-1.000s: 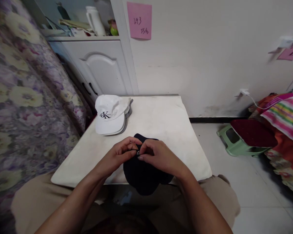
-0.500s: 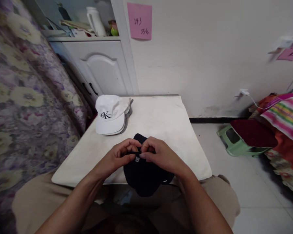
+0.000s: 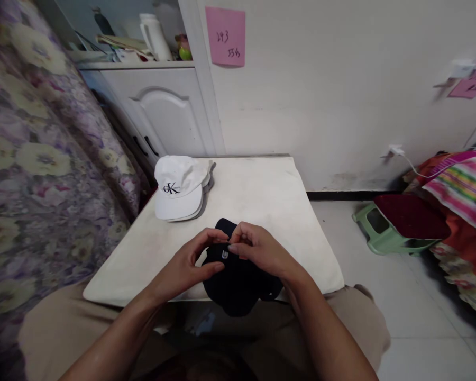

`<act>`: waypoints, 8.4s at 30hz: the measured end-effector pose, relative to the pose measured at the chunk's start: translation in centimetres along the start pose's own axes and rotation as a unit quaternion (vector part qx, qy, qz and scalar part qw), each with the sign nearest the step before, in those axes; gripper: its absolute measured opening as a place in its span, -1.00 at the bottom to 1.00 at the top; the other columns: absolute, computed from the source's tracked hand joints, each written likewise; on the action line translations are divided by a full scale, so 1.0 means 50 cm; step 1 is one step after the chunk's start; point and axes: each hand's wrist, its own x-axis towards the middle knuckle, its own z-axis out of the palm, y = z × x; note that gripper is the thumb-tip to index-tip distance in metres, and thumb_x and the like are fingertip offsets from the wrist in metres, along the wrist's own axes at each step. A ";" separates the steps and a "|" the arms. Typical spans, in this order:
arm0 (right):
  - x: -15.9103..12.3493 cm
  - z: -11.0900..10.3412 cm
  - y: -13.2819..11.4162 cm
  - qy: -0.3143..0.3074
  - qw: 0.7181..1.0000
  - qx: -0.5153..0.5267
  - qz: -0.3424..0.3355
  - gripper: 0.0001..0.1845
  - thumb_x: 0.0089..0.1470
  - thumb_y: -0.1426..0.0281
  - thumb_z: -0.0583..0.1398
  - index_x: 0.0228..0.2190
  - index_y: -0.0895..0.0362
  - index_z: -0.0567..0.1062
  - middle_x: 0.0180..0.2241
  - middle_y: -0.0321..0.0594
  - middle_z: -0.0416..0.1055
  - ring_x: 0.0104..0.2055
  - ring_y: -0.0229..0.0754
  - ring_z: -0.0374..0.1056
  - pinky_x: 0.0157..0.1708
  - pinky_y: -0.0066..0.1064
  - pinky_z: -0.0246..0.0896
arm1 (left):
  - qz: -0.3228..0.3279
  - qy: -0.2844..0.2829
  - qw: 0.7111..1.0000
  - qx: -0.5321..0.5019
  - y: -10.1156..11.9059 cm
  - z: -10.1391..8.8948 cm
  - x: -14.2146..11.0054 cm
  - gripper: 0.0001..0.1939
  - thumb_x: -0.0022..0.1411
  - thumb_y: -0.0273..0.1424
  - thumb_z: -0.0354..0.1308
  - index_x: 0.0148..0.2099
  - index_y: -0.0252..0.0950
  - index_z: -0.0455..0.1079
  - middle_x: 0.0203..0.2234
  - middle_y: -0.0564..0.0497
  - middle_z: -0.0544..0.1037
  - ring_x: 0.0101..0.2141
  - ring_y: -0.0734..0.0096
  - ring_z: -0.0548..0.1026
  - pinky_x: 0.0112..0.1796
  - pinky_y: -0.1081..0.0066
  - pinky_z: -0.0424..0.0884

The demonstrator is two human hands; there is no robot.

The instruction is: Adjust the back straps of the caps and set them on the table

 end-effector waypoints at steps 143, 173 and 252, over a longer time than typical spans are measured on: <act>0.005 0.020 0.013 0.105 0.950 -0.292 -0.040 -0.86 0.10 0.46 0.23 -0.48 0.10 0.39 -0.42 -0.32 0.35 -0.39 -0.24 0.26 -0.39 -0.38 0.11 | 0.064 0.069 0.965 0.246 -0.047 0.030 0.012 -0.75 0.15 -0.52 0.18 -0.11 -0.19 0.33 -0.25 0.06 0.51 -0.24 0.31 0.48 -0.23 0.34 0.35; 0.006 -0.011 0.010 0.048 0.980 -0.190 -0.025 -0.90 0.17 0.33 0.22 -0.36 0.10 0.48 -0.40 -0.31 0.43 -0.35 -0.22 0.31 -0.38 -0.40 0.15 | 0.051 0.070 0.977 0.194 -0.049 0.022 0.011 -0.77 0.16 -0.52 0.19 -0.13 -0.19 0.35 -0.26 0.09 0.51 -0.25 0.35 0.47 -0.23 0.38 0.33; 0.026 -0.045 0.057 -0.125 0.989 0.057 0.057 -0.83 0.05 0.31 0.30 -0.33 0.15 0.52 -0.41 -0.35 0.37 -0.42 -0.32 0.26 -0.37 -0.47 0.21 | 0.015 -0.002 0.993 0.120 -0.037 -0.017 0.007 -0.72 0.11 -0.51 0.20 -0.10 -0.20 0.40 -0.23 0.03 0.53 -0.18 0.28 0.48 -0.18 0.34 0.38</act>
